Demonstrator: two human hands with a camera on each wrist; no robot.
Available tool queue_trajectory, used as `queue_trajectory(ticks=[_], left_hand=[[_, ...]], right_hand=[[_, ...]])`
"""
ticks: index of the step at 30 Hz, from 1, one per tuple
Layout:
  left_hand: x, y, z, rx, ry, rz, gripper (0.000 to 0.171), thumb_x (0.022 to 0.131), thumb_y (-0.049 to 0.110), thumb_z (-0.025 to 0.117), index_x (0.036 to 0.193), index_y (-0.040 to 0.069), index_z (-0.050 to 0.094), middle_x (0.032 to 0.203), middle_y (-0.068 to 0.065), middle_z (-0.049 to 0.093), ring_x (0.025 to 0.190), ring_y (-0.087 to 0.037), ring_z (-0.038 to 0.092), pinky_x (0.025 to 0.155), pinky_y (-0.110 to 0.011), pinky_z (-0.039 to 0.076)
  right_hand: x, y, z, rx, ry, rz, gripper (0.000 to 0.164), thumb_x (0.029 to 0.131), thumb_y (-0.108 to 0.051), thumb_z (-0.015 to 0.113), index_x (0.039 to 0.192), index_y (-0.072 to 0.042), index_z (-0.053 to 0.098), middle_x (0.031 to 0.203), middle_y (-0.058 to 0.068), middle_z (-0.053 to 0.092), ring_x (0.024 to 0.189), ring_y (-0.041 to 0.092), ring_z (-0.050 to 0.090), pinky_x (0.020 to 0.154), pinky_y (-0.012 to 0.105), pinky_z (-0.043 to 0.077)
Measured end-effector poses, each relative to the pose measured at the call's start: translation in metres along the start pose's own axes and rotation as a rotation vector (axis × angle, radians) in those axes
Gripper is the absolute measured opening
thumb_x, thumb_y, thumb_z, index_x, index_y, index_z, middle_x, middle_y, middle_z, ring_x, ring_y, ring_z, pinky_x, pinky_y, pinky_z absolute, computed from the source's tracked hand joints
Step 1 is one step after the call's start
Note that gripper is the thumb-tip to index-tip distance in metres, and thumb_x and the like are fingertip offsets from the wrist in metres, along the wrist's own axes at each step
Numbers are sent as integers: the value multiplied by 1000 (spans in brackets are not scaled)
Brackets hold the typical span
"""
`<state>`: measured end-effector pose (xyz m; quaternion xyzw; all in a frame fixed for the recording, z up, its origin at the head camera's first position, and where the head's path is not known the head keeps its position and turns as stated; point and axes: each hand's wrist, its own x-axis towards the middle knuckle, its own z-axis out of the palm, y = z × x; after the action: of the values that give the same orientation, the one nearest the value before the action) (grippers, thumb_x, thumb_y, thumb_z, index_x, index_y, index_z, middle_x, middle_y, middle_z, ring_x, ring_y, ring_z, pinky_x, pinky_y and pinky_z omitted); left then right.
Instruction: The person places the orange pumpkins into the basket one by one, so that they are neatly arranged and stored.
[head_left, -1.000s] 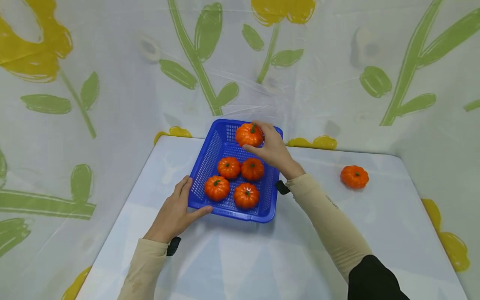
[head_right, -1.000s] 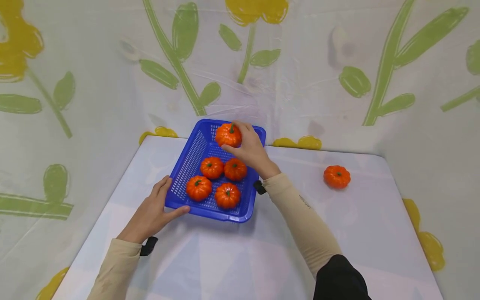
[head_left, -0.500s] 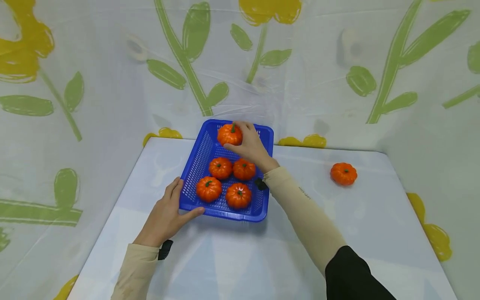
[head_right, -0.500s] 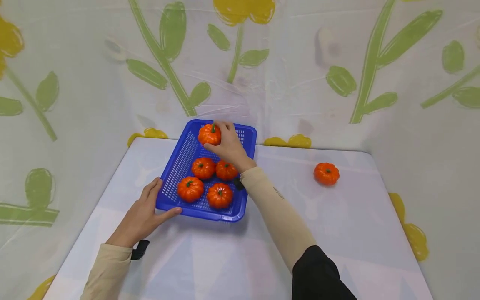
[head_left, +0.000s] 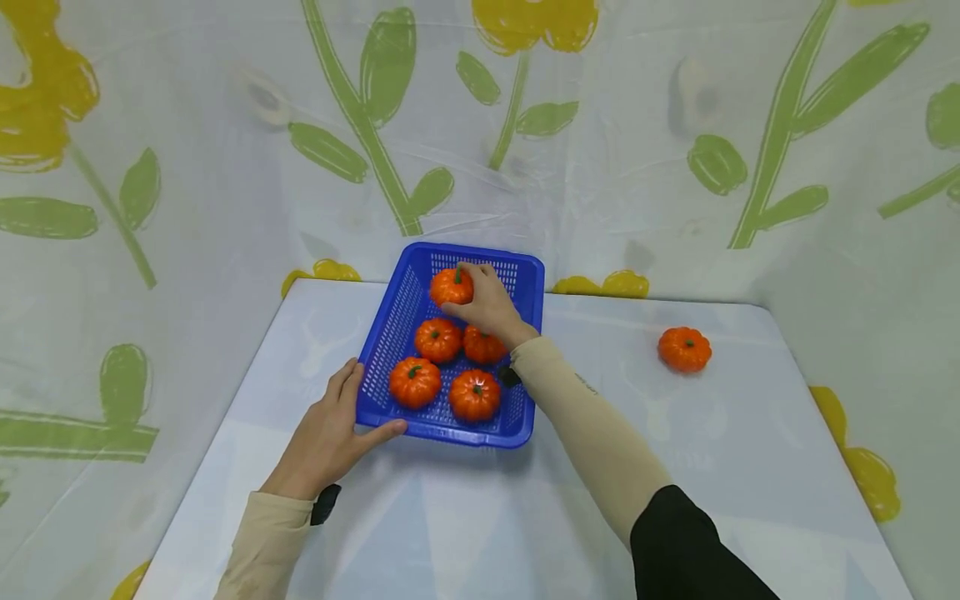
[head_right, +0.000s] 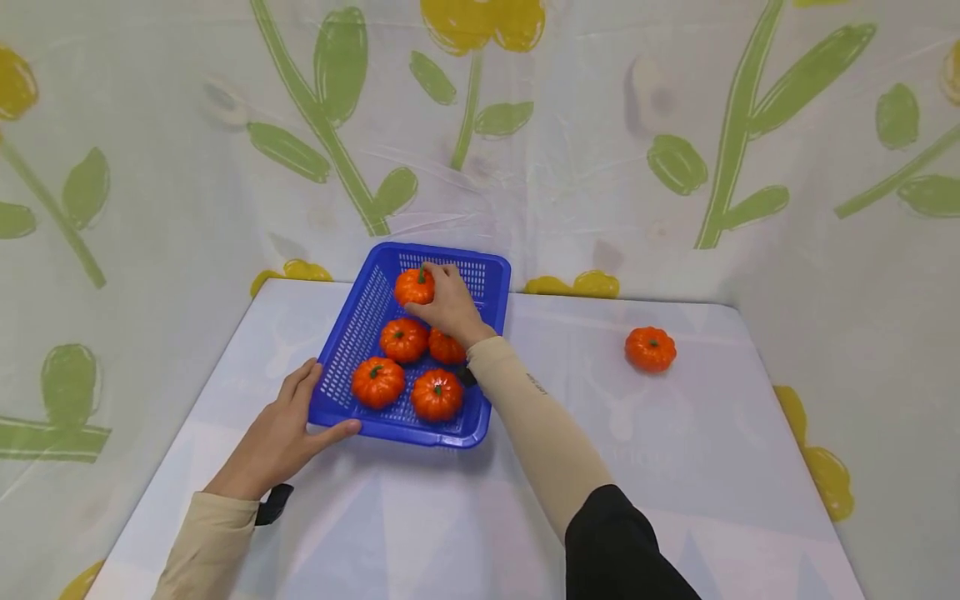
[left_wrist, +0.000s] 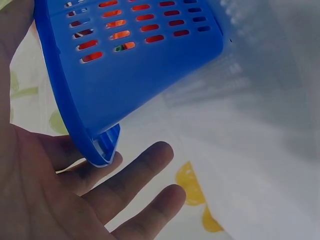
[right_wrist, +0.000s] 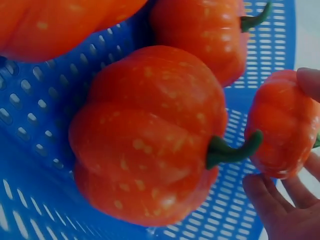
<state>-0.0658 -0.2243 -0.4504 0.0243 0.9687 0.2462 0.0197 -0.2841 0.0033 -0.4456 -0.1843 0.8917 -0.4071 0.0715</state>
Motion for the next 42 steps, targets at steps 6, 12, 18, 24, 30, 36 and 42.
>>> queue_trajectory(ticks=[6,12,18,24,30,36,42], left_hand=[[4,2,-3,20,-12,19,119,84,78,60,159,-5,19,163,-27,20,134,-52,44,107,-61,40],[8,3,-6,36,2,36,117,84,77,60,158,-6,21,162,-27,22,131,-52,48,106,-60,42],[6,1,-2,45,2,39,117,84,77,60,158,-6,22,162,-27,23,126,-52,53,104,-59,45],[5,2,-1,46,8,35,116,84,77,60,158,-5,23,162,-26,23,125,-52,54,104,-60,45],[2,1,-2,53,11,26,117,84,77,60,158,-5,23,162,-27,23,126,-52,53,104,-60,45],[2,-1,-2,49,10,28,116,84,76,60,157,-6,23,161,-27,23,127,-51,52,105,-59,45],[1,-1,-1,45,5,21,116,85,77,59,158,-5,23,162,-26,22,127,-51,52,105,-59,45]], right_hand=[[6,4,6,-84,-7,19,79,89,-30,80,155,-14,40,148,13,41,129,28,48,111,43,43],[13,5,8,-72,-2,42,79,89,-27,80,155,-13,38,147,15,42,128,28,50,112,43,42],[15,7,11,-87,-43,88,79,90,-26,78,156,-12,37,151,17,40,132,31,48,113,47,40],[15,9,11,-104,-71,124,73,91,-23,76,154,-11,41,147,18,43,130,32,49,111,47,42],[15,11,13,-94,-107,139,71,93,-25,73,154,-11,41,143,18,45,128,32,50,111,49,42],[15,11,15,-83,-100,147,69,94,-25,72,153,-12,41,142,17,46,127,32,50,112,49,41],[14,12,16,-83,-101,147,65,95,-25,71,151,-11,42,143,17,46,129,32,49,113,49,39]])
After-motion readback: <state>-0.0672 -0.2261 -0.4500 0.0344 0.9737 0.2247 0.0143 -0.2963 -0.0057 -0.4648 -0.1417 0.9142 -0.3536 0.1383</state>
